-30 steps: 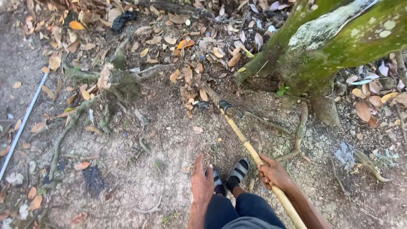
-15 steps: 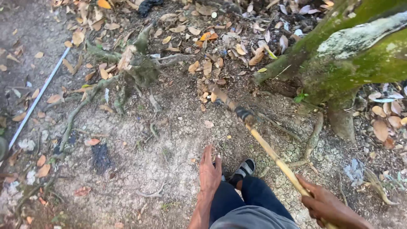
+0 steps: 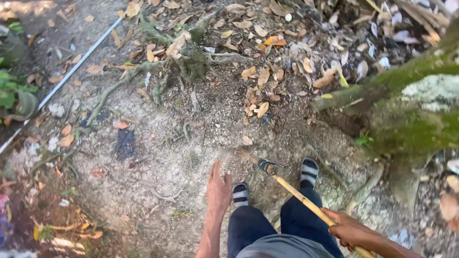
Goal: Clean the ground in a garden using a bamboo stick to scrape away debris and leaves.
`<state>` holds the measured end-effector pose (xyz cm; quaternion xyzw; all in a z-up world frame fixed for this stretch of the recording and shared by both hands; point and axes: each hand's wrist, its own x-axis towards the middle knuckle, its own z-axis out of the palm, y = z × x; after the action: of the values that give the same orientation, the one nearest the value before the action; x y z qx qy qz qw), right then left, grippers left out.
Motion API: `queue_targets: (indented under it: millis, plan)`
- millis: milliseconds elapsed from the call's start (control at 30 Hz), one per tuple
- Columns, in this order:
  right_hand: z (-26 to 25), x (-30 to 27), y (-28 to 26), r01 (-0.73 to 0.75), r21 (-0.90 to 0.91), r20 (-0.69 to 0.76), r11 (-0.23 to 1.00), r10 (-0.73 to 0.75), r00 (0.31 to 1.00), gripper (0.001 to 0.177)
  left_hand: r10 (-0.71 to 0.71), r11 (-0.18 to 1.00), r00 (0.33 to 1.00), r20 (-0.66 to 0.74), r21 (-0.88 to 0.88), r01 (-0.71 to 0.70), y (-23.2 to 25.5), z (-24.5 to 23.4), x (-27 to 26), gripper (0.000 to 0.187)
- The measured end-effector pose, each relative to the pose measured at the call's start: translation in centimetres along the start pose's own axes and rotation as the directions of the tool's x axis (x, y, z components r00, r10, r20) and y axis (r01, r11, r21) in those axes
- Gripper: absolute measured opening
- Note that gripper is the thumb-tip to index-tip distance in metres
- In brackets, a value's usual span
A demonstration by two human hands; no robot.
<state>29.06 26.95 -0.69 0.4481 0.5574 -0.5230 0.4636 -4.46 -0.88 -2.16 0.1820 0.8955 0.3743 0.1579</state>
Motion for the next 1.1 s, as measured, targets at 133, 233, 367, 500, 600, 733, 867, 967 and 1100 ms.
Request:
queue_targets:
  millis: [133, 233, 367, 500, 600, 733, 867, 967, 1100]
  plan:
    - [-11.2, -0.7, 0.3, -0.024, -0.043, -0.048, 0.999, 0.022, 0.999, 0.084, -0.085, 0.996, 0.991, -0.104, -0.024, 0.083, 2.8, 4.1, -0.3, 0.057]
    - [-20.0, -2.8, -0.1, -0.05, -0.16, -0.153, 0.986, 0.025, 0.988, 0.083, -0.201, 0.979, 0.97, -0.138, -0.054, 0.195, 6.8, 8.3, -2.1, 0.057]
    - [-29.7, -5.5, -1.3, -0.038, -0.179, -0.304, 0.983, -0.019, 0.953, 0.08, -0.219, 0.969, 0.958, -0.184, -0.157, 0.191, 13.2, 13.6, -4.3, 0.059]
    - [-37.6, -8.1, -2.6, 0.041, -0.27, -0.372, 0.962, -0.143, 0.917, 0.078, -0.261, 0.963, 0.947, -0.188, -0.117, 0.243, 17.3, 19.8, -5.4, 0.057]
    - [-38.1, -11.3, -4.5, 0.073, -0.278, -0.386, 0.958, -0.181, 0.905, 0.075, -0.217, 0.974, 0.943, -0.253, -0.126, 0.191, 20.6, 20.5, -5.4, 0.057]
    - [-37.2, -12.8, -4.6, 0.071, -0.06, -0.379, 0.996, -0.089, 0.921, 0.062, -0.275, 0.957, 0.933, -0.231, -0.158, 0.243, 23.6, 20.8, -4.4, 0.056]
    - [-36.5, -10.0, -2.9, 0.138, 0.383, -0.124, 0.913, -0.097, 0.988, 0.027, -0.267, 0.961, 0.933, -0.24, -0.134, 0.241, 25.3, 20.5, -3.4, 0.055]
    - [-34.3, -6.3, -2.0, 0.149, 0.592, 0.085, 0.792, -0.245, 0.966, 0.022, -0.241, 0.966, 0.936, -0.256, -0.153, 0.207, 24.6, 21.3, -3.2, 0.058]
    - [-31.4, 0.2, -2.9, 0.027, 0.698, 0.328, 0.715, -0.353, 0.877, 0.03, -0.307, 0.945, 0.926, -0.221, -0.186, 0.269, 25.7, 20.0, -2.9, 0.057]
